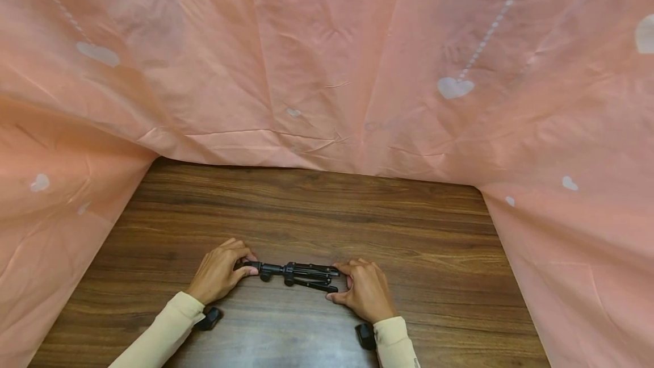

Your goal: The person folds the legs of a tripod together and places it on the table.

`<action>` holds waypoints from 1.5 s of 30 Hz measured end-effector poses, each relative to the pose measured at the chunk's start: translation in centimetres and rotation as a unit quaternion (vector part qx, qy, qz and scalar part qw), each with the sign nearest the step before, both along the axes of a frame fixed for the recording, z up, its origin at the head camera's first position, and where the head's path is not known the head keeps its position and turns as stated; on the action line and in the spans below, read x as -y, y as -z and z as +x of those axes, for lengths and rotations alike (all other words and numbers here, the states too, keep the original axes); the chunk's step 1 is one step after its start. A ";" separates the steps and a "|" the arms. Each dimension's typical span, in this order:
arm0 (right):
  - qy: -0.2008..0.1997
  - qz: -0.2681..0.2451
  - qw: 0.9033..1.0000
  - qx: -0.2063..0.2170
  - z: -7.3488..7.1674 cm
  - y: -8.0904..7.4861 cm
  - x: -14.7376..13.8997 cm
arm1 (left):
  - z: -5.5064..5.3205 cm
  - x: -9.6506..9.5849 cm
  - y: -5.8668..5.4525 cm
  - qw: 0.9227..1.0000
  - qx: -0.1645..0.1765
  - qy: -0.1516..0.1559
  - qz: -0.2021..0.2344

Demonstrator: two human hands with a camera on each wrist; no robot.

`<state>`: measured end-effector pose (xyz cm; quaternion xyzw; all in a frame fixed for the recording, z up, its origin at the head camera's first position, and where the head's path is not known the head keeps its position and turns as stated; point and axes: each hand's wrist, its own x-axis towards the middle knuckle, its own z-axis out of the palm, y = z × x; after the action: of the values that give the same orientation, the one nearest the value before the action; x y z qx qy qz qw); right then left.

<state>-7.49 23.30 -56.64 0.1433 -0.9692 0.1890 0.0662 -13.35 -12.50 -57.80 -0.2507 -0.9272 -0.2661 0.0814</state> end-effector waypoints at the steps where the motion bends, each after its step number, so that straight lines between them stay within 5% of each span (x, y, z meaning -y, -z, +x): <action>1: 0.000 0.000 1.000 0.001 0.0 0.0 0.0 | 0.0 0.0 0.0 1.000 0.002 -0.001 0.001; 22: 0.035 -0.020 0.998 0.046 0.6 -0.6 1.4 | 0.6 0.8 -0.1 1.000 -0.005 -0.002 0.008; 45: 0.075 -0.032 0.993 0.086 1.6 -0.4 2.4 | 0.7 1.0 -0.7 0.999 0.036 -0.012 -0.024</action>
<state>-5.90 20.91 -56.23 0.0509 -0.9728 0.2259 0.0014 -12.65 -13.47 -57.15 -0.2318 -0.9387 -0.2512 0.0454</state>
